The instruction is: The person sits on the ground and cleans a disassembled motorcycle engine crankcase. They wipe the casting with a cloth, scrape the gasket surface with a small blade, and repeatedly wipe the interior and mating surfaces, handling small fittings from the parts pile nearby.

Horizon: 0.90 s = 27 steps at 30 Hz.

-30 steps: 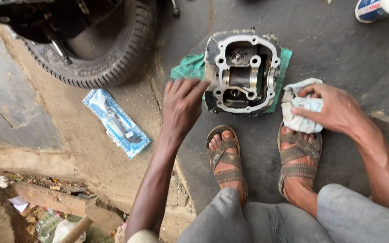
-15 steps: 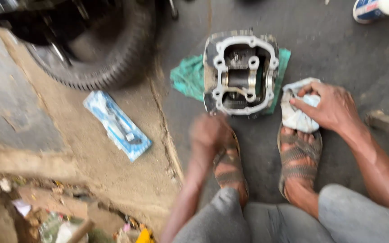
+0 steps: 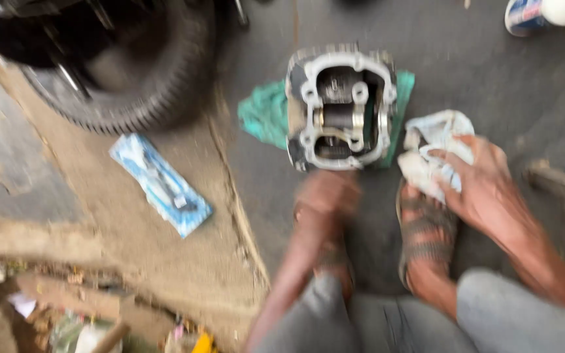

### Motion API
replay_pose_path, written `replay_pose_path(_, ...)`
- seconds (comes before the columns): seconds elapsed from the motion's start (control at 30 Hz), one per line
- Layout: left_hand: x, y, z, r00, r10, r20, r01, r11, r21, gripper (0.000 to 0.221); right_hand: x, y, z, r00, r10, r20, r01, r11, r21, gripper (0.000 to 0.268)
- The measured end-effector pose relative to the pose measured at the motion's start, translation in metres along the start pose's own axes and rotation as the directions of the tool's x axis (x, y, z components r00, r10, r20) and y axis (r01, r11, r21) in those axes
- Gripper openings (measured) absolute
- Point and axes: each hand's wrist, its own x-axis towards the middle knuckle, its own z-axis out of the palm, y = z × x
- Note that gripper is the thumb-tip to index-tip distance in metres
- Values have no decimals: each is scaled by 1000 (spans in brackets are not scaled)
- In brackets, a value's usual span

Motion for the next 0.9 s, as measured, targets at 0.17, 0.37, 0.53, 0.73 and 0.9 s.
replay_pose_path(0.17,-52,-73,-45,965,-124,-232,184,948,260,22,17,-56,7,989,36,-144,13,946,325,21)
replay_pose_path(0.37,-28,-81,-55,697,-630,-342,579,776,-249,10,67,-146,66,738,-665,-113,644,745,-174,38)
replay_pose_path(0.53,-7,-96,-33,914,-190,-358,227,972,65,5,37,-94,80,641,-744,-188,722,668,-180,23)
replay_pose_path(0.73,-7,-90,-53,874,-334,-354,363,932,18,7,29,18,-4,896,-371,-245,341,927,-156,16)
replay_pose_path(0.9,-13,-97,-55,795,-434,-423,405,900,-162,8,57,-51,-16,825,-469,-315,455,882,-123,34)
